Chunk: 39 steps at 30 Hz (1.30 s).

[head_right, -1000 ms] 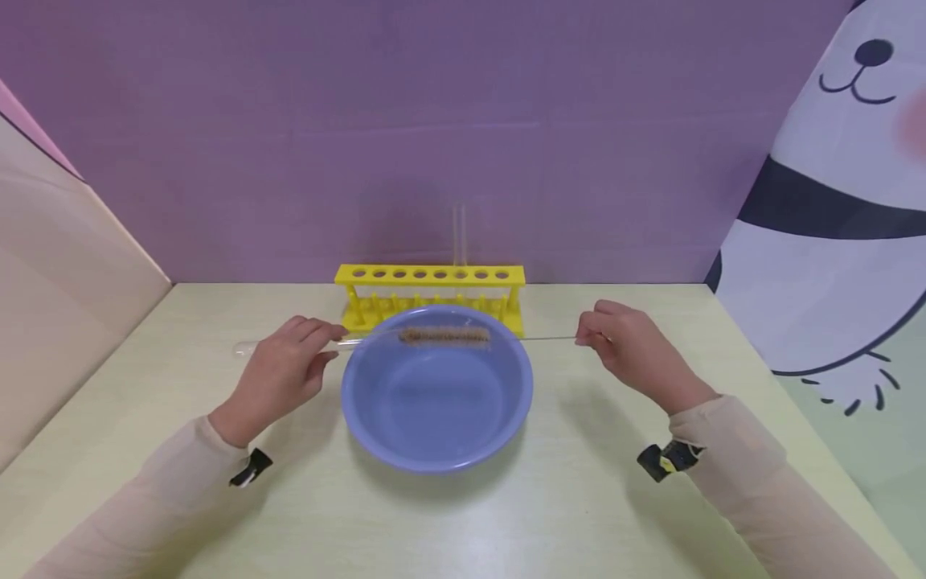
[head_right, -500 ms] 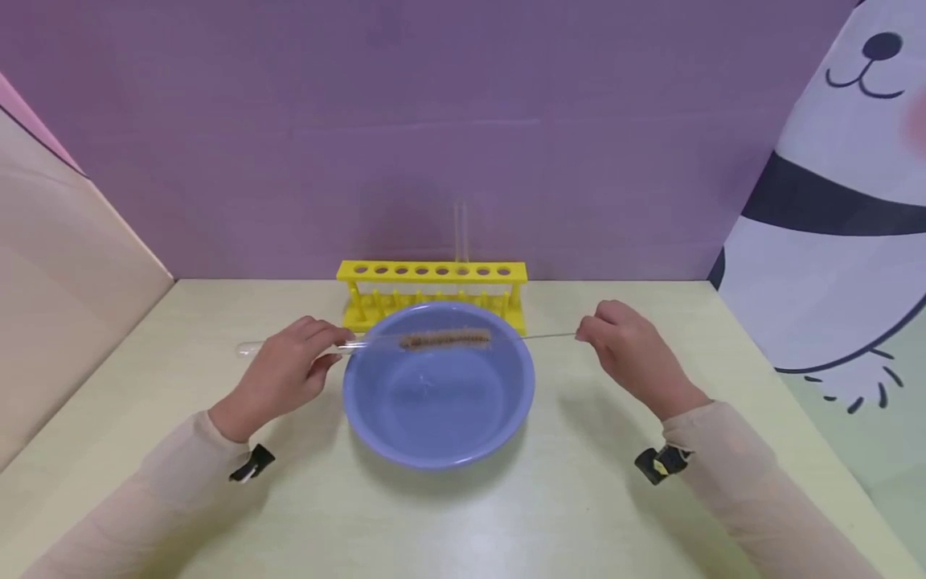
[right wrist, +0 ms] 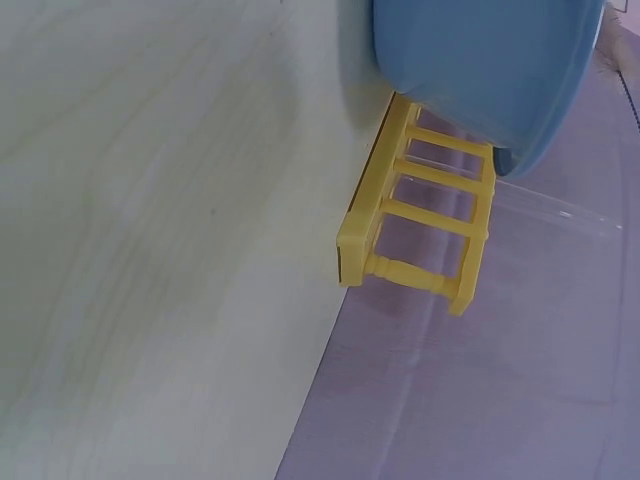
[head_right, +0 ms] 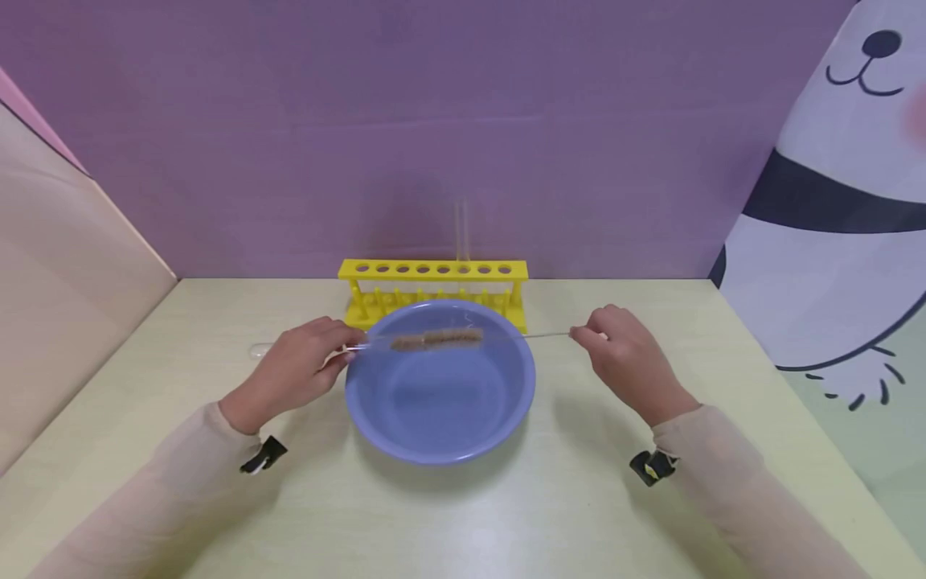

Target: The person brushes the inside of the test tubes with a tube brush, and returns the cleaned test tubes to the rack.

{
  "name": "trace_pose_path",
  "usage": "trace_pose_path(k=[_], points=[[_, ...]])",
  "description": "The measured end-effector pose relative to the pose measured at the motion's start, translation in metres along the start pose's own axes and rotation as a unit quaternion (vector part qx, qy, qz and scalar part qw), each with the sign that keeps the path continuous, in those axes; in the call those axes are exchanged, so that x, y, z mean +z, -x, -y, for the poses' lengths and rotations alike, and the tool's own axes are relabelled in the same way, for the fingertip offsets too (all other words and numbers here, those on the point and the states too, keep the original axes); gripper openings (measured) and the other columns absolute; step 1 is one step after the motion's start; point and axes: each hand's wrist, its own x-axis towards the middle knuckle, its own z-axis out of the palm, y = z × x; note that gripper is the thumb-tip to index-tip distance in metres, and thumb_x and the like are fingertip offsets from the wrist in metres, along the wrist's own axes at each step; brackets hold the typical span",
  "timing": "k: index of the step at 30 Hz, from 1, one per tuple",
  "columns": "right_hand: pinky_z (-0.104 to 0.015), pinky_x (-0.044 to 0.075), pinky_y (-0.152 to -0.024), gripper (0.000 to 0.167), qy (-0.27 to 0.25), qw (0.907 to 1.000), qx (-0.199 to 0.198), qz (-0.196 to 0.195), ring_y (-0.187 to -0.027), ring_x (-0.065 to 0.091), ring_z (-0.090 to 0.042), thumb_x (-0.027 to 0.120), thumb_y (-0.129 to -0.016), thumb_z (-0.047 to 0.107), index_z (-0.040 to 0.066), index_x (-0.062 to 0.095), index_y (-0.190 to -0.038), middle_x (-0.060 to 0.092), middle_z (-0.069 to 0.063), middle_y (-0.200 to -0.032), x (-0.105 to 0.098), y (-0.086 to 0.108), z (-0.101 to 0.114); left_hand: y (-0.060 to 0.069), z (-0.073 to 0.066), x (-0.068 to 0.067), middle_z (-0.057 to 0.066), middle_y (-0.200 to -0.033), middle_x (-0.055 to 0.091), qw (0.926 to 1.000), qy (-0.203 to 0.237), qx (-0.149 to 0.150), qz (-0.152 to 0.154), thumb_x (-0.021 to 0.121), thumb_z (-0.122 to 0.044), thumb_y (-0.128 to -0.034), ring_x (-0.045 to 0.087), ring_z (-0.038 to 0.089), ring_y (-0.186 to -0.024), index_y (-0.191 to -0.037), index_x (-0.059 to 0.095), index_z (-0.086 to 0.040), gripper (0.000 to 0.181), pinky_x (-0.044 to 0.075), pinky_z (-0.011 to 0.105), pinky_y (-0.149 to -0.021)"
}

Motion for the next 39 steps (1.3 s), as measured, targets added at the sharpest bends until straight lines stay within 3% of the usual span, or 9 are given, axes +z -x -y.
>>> trace_pose_path(k=[5, 14, 25, 31, 39], points=[[-0.035, 0.038, -0.051, 0.038, 0.012, 0.9993, -0.03, -0.017, -0.057, 0.044, -0.027, 0.037, -0.101, 0.011, -0.005, 0.064, -0.079, 0.047, -0.012, -0.065, 0.001, 0.0, 0.004, -0.001, -0.002, -0.002, 0.005, -0.09, 0.068, 0.9995, 0.017, -0.014, 0.021, 0.064, -0.006, -0.0867, 0.057, 0.018, -0.078, -0.102, 0.069, -0.004, 0.017, 0.05, 0.03, -0.062], [-0.037, 0.034, -0.048, 0.032, 0.002, 0.996, -0.05, -0.075, -0.053, 0.043, -0.027, 0.043, -0.098, 0.005, -0.007, 0.065, -0.078, 0.049, -0.013, -0.065, 0.006, -0.001, 0.01, 0.0, -0.001, -0.002, 0.007, -0.093, 0.068, 0.9971, 0.064, -0.022, 0.034, 0.061, -0.004, -0.0885, 0.062, 0.02, -0.082, -0.103, 0.068, -0.001, 0.017, 0.052, 0.036, -0.07], [-0.035, 0.034, -0.046, 0.035, 0.0, 0.9923, -0.064, -0.106, -0.051, 0.042, -0.025, 0.048, -0.098, 0.007, -0.008, 0.064, -0.07, 0.05, -0.012, -0.063, 0.006, -0.006, 0.017, -0.002, -0.001, -0.006, 0.006, -0.096, 0.068, 0.982, 0.137, -0.049, 0.12, 0.059, -0.007, -0.0914, 0.059, 0.015, -0.082, -0.106, 0.068, -0.004, 0.018, 0.051, 0.033, -0.074], [-0.034, 0.034, -0.046, 0.036, -0.001, 0.9939, -0.056, -0.095, -0.051, 0.042, -0.024, 0.047, -0.099, 0.008, -0.006, 0.064, -0.071, 0.05, -0.012, -0.063, 0.006, -0.005, 0.015, -0.004, -0.001, -0.007, 0.004, -0.096, 0.068, 0.9815, 0.138, -0.053, 0.122, 0.059, -0.008, -0.0915, 0.058, 0.015, -0.08, -0.107, 0.068, -0.003, 0.018, 0.051, 0.032, -0.072], [-0.034, 0.035, -0.049, 0.036, -0.01, 0.997, -0.037, -0.067, -0.054, 0.044, -0.025, 0.045, -0.099, 0.01, -0.004, 0.065, -0.073, 0.05, -0.012, -0.065, 0.008, -0.002, 0.014, -0.003, -0.004, -0.004, 0.004, -0.094, 0.068, 0.9879, 0.119, -0.036, 0.093, 0.06, -0.007, -0.0902, 0.06, 0.015, -0.081, -0.104, 0.069, -0.005, 0.016, 0.051, 0.032, -0.071]])
